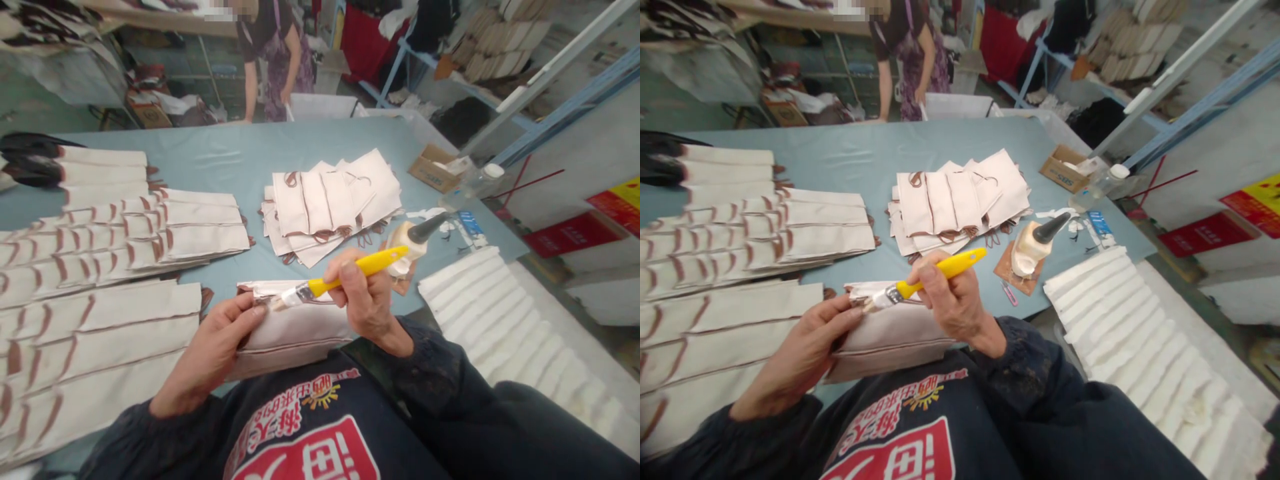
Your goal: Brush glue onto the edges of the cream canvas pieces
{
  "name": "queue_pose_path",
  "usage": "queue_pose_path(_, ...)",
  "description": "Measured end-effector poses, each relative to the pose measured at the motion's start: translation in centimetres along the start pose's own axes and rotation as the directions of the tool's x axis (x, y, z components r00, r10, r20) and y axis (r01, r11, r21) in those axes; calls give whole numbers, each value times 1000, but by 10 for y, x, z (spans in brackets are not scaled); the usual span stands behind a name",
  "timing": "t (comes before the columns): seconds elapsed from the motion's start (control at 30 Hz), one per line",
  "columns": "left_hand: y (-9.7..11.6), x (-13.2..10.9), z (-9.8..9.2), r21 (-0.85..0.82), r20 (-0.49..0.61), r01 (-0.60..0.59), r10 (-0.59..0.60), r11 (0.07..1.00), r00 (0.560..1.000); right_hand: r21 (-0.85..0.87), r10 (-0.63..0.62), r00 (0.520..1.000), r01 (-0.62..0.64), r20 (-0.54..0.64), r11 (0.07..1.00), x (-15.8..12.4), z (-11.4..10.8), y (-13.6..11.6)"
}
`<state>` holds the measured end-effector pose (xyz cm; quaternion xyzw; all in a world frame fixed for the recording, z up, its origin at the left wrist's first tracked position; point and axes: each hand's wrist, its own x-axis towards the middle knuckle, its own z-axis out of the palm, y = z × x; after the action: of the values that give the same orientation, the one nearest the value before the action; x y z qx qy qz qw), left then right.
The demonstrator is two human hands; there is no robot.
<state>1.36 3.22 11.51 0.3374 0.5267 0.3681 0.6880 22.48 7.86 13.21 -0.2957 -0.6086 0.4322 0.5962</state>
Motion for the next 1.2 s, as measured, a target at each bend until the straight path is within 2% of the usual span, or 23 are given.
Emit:
queue_pose_path(0.1,6,-2,0,-69,35,45,-43,997,998,-74,-38,999,38,6,997,-12,3,6)
queue_pose_path(0.17,9,-3,2,-109,80,74,-65,991,995,-171,-177,984,179,24,969,-14,8,15)
queue_pose_path(0.27,13,-3,4,-157,114,82,-65,984,991,-280,-398,909,416,121,865,-10,11,23)
queue_pose_path(0.33,14,-1,3,-179,103,72,-54,981,993,-305,-452,879,477,151,825,-7,10,23)
queue_pose_path(0.5,14,1,0,-214,77,96,-81,972,994,-254,-446,895,433,7,865,-8,4,18)
queue_pose_path(0.57,15,1,2,-217,73,103,-89,971,993,-227,-424,904,426,57,876,-8,5,18)
queue_pose_path(0.67,17,0,6,-205,61,105,-94,973,994,-300,-414,901,434,132,850,-3,10,20)
queue_pose_path(0.8,20,1,9,-198,56,93,-84,976,995,-328,-430,898,436,96,838,0,13,21)
queue_pose_path(0.9,20,2,8,-213,26,83,-79,974,997,-283,-464,876,482,133,829,0,13,24)
queue_pose_path(1.03,19,2,6,-247,29,116,-112,962,993,-350,-502,841,541,204,764,2,5,29)
queue_pose_path(1.13,20,2,5,-250,19,121,-120,961,993,-420,-527,833,544,166,727,2,0,27)
queue_pose_path(1.2,21,2,6,-253,10,109,-110,961,994,-483,-492,862,484,120,730,0,0,26)
